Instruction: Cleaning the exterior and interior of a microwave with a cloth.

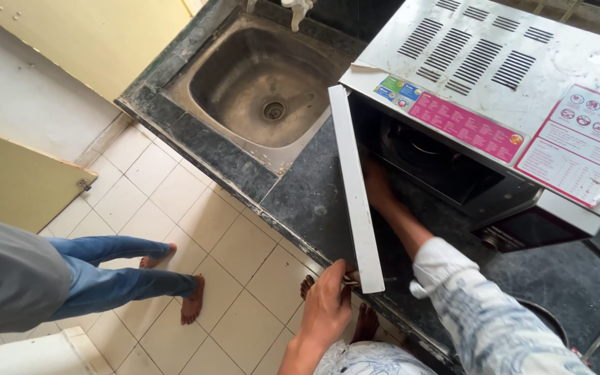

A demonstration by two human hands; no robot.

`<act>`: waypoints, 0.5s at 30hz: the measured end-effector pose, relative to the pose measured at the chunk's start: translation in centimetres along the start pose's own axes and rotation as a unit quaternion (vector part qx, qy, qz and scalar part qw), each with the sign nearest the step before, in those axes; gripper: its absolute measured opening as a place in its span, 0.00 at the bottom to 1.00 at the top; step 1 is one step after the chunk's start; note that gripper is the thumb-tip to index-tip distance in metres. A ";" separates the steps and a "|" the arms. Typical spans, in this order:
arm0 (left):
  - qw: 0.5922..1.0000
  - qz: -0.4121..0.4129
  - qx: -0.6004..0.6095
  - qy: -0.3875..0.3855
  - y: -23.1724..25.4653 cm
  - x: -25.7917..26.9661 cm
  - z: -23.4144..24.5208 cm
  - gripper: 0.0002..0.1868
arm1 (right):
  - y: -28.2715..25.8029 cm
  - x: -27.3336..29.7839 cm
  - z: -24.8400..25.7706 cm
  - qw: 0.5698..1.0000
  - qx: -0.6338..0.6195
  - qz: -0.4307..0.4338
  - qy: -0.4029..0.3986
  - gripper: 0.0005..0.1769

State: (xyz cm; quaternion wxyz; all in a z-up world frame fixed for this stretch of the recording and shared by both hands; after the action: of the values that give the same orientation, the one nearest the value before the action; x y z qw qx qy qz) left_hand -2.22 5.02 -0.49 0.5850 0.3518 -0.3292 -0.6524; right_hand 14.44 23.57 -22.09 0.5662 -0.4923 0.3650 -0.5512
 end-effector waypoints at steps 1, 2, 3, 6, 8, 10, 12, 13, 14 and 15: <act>1.000 0.002 -0.001 -0.003 -0.1 0.0 0.0 0.20 | 0.6 0.3 0.1 1.000 -0.002 0.004 0.002 0.32; 1.000 0.002 0.000 -0.005 -0.3 0.0 -0.1 0.20 | 1.2 0.7 0.0 1.000 -0.004 0.007 0.003 0.32; 1.000 -0.006 0.001 -0.002 -0.4 0.0 -0.1 0.19 | 1.8 1.2 0.0 1.000 -0.007 0.010 0.005 0.33; 1.000 -0.018 0.004 -0.001 -0.3 -0.1 0.0 0.18 | 5.4 2.5 0.3 1.000 -0.014 0.018 0.013 0.35; 1.000 -0.022 0.006 -0.004 0.1 -0.2 0.2 0.18 | 6.1 5.2 0.7 1.000 -0.016 0.017 0.019 0.35; 1.000 -0.015 0.010 -0.012 0.5 -0.5 0.6 0.18 | 6.0 9.9 1.7 0.988 0.059 -0.140 -0.040 0.38; 1.000 -0.015 0.009 -0.020 -0.2 -0.4 0.2 0.17 | 4.7 13.8 2.7 0.976 0.083 -0.187 -0.079 0.42; 1.000 -0.011 0.006 -0.025 -0.7 -0.3 0.0 0.16 | 4.4 16.0 2.9 0.959 0.107 -0.234 -0.121 0.46; 1.000 -0.012 0.005 -0.028 -0.6 -0.3 0.0 0.16 | 3.7 16.9 3.0 0.959 0.105 -0.236 -0.118 0.46; 0.999 -0.016 -0.002 -0.028 -0.5 -0.3 0.0 0.16 | 3.5 18.2 3.1 0.946 0.085 -0.287 -0.123 0.47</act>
State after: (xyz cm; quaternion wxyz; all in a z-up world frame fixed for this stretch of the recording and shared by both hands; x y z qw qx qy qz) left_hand -2.48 5.38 -0.94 0.5659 0.3371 -0.3385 -0.6720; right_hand 20.58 5.85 -22.36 0.4642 -0.5906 0.0876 -0.6542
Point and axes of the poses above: each hand's wrist, its own x-axis away from the middle knuckle, its own z-axis out of the back of the hand, y = z × x, the point moved 6 cm from there along -x, towards the middle knuckle, and after that the axes turned 4 degrees about y, right-handed, at the moved point
